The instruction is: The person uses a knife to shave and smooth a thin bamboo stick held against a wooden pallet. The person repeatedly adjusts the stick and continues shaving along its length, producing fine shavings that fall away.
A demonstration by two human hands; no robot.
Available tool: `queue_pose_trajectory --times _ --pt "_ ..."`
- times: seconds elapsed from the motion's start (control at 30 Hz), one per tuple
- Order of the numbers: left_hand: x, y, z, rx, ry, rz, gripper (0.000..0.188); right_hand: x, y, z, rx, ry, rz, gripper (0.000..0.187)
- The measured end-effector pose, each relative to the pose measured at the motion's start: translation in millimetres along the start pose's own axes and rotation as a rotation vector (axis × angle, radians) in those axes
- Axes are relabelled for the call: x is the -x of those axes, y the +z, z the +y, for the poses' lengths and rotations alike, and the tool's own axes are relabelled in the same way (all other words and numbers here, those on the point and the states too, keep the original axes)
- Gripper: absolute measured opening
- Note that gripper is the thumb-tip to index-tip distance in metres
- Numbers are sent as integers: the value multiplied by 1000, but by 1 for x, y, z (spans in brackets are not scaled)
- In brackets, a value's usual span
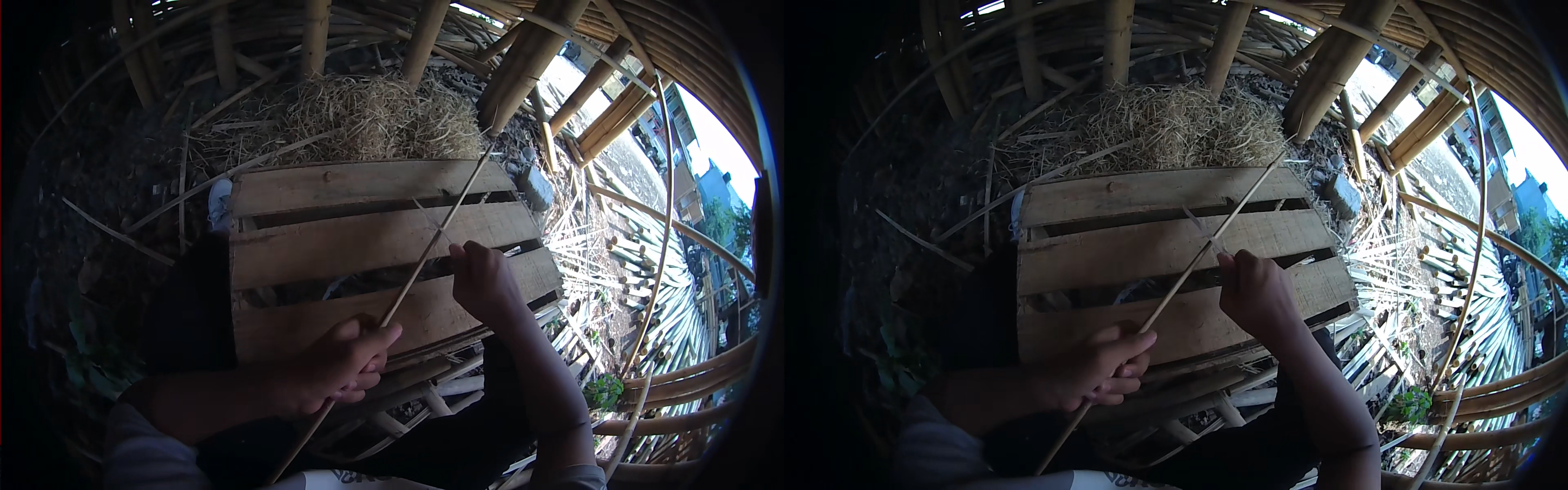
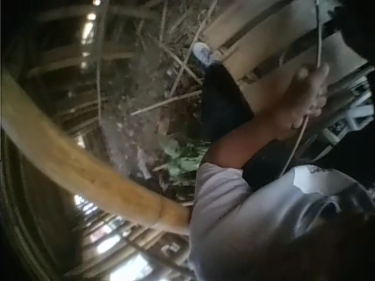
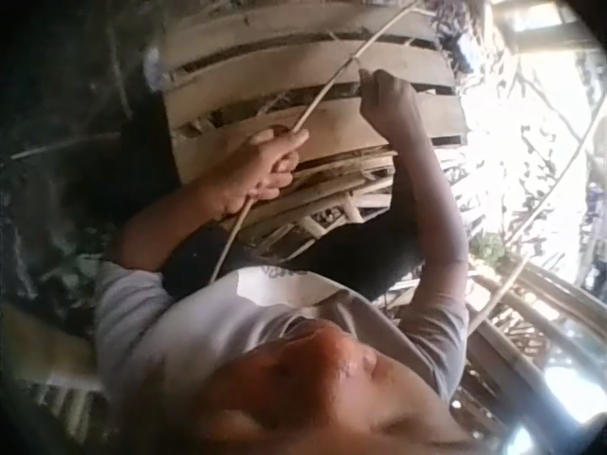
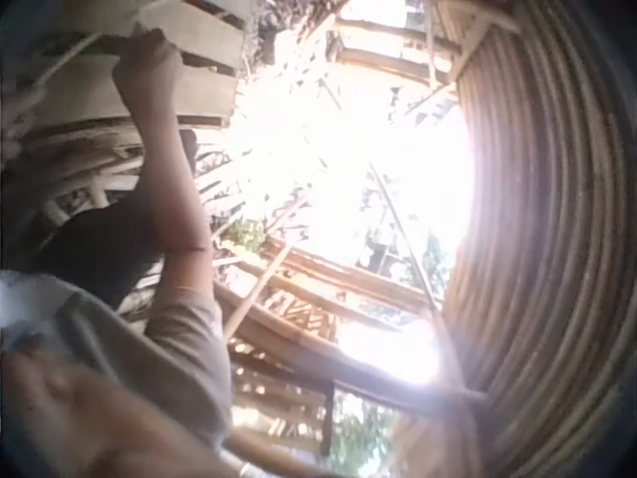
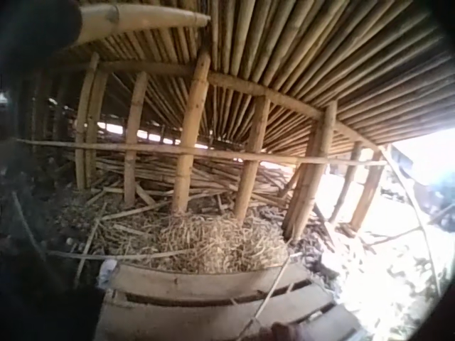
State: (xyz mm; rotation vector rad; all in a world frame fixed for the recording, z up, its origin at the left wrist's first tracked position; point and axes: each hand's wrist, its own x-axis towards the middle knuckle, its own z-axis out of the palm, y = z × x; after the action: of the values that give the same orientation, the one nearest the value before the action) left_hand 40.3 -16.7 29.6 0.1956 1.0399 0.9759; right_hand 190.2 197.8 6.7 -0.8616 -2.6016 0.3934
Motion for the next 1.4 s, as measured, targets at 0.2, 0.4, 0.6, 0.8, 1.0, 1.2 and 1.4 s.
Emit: queue_pose_trajectory --times 0.2,0.4,0.6,0.8,1.0,1.2,1.4 --pt "-9 -3 -14 -129 50 0 41 0 -23 1 -307 -21 -94 33" --pt "-10 -7 -20 -183 -11 55 45 9 -12 -17 -320 278 -279 25" --pt "-11 -1 -18 -201 -5 45 40 56 28 -34 519 -558 199 18" --pt "-22 -17 -43 -329 100 77 38 44 28 -36 403 -502 154 9" --pt "-22 -13 -54 -522 394 179 41 21 28 -32 186 94 -196 12" --pt "-27 -13 -58 -731 507 259 38 18 36 27 587 -538 382 12" --pt "-22 -12 -55 -987 684 337 32 16 21 7 513 -395 175 25"
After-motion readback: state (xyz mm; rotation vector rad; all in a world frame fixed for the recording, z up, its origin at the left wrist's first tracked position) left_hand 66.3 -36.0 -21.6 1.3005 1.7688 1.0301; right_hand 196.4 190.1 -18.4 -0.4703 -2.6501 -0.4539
